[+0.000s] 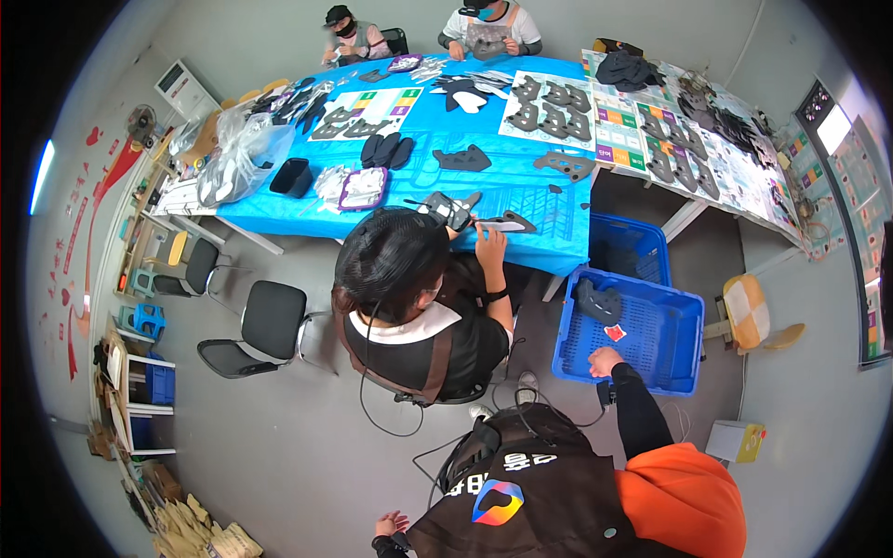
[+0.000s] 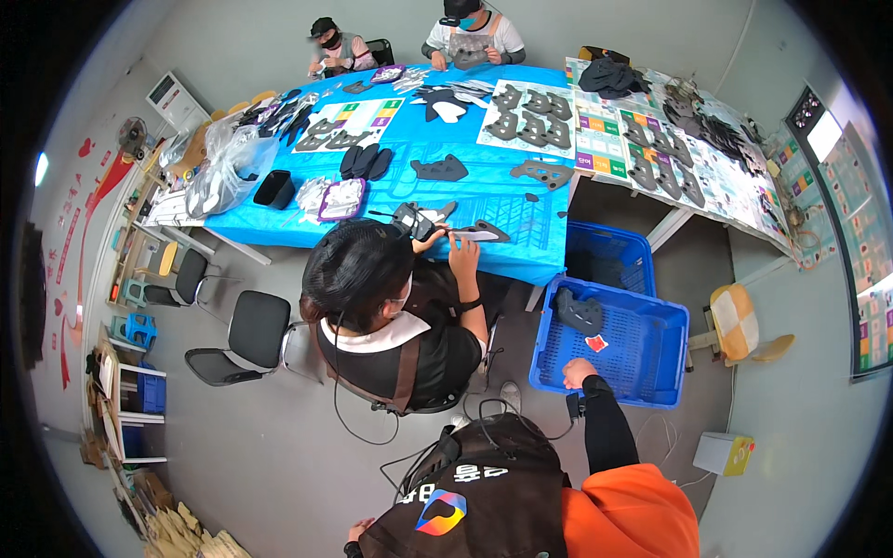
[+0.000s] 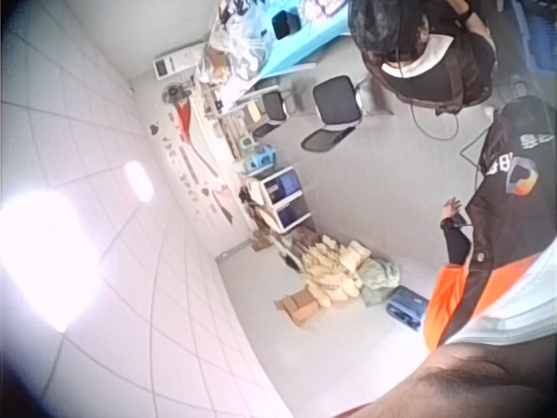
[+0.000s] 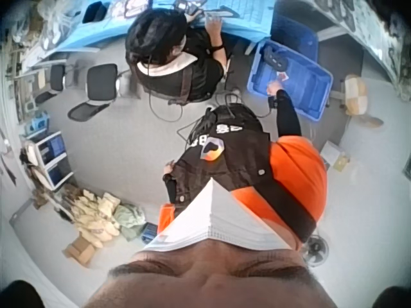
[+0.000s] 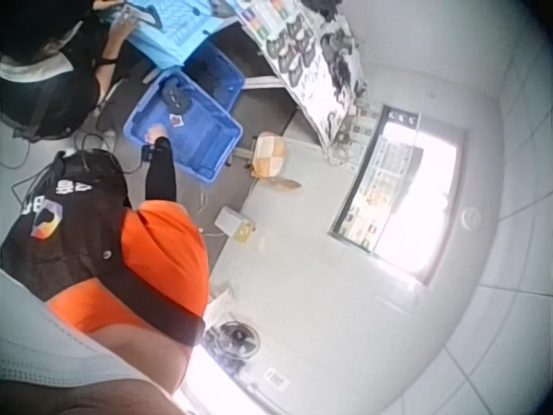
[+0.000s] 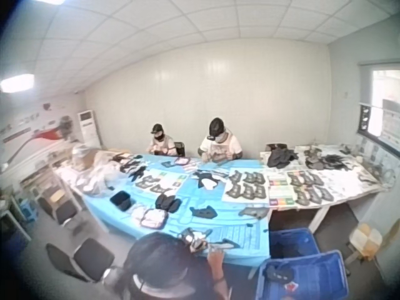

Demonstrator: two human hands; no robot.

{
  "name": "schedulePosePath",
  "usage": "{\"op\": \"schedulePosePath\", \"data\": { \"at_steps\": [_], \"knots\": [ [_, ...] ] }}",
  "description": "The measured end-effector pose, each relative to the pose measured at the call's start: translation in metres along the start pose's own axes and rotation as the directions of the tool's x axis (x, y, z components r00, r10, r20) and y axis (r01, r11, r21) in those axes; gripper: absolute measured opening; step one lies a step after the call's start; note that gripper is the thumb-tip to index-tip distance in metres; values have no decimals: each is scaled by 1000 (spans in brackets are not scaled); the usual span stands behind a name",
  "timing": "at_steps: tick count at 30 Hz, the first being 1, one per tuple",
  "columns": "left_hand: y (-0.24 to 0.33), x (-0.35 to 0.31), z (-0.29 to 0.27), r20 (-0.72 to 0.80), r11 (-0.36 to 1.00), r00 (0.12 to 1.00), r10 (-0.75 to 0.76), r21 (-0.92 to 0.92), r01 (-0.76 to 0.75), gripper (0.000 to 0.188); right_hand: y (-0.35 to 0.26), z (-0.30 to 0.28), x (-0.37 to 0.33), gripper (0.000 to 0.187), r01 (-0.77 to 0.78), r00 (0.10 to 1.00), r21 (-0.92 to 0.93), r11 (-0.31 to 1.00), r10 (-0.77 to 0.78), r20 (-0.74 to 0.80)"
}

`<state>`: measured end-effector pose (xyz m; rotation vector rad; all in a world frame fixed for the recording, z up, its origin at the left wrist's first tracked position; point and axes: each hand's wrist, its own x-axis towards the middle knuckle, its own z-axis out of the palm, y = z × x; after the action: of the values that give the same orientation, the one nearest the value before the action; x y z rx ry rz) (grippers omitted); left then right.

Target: The person uses a glue spray gun to apply adhesive to several grey shoe upper components, moving between a stack of pieces and a work surface. The person then picks up a shoe component from a blue bin, brings it to a coworker at another bench, and returns to their station.

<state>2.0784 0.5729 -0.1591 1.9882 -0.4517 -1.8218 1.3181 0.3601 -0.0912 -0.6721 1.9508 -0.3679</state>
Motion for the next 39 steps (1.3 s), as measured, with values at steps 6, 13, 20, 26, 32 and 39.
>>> {"op": "schedulePosePath", "data": {
  "at_steps": [6, 13, 20, 26, 32, 39],
  "knots": [
    [-9, 0, -5, 9, 997, 999, 45, -66, -44, 37, -9, 16, -11, 24, 33, 999, -84, 996, -33, 9],
    [-11, 11, 4, 50, 996, 997, 53, -75, -49, 37, -22, 15, -23, 24, 30, 999, -91, 995, -27, 31],
    [4, 11, 32, 38, 997, 999, -21, -79, 24, 35, -87, 14, -34, 24, 349, 936, -159, 923, -335, 107],
    [-10, -27, 96, -171, 974, 978, 118, -173, -148, 33, -154, 38, -44, 57, 550, 809, -303, 778, -407, 423],
    [-62, -82, 220, -224, 961, 970, 91, -237, -145, 29, -224, 82, -120, 98, 917, 370, -129, 378, -679, 634],
    [-158, -163, 330, -279, 947, 960, -12, -312, -78, 32, -269, 67, -127, 66, 950, 301, -28, 310, -893, 334]
  ]
}}
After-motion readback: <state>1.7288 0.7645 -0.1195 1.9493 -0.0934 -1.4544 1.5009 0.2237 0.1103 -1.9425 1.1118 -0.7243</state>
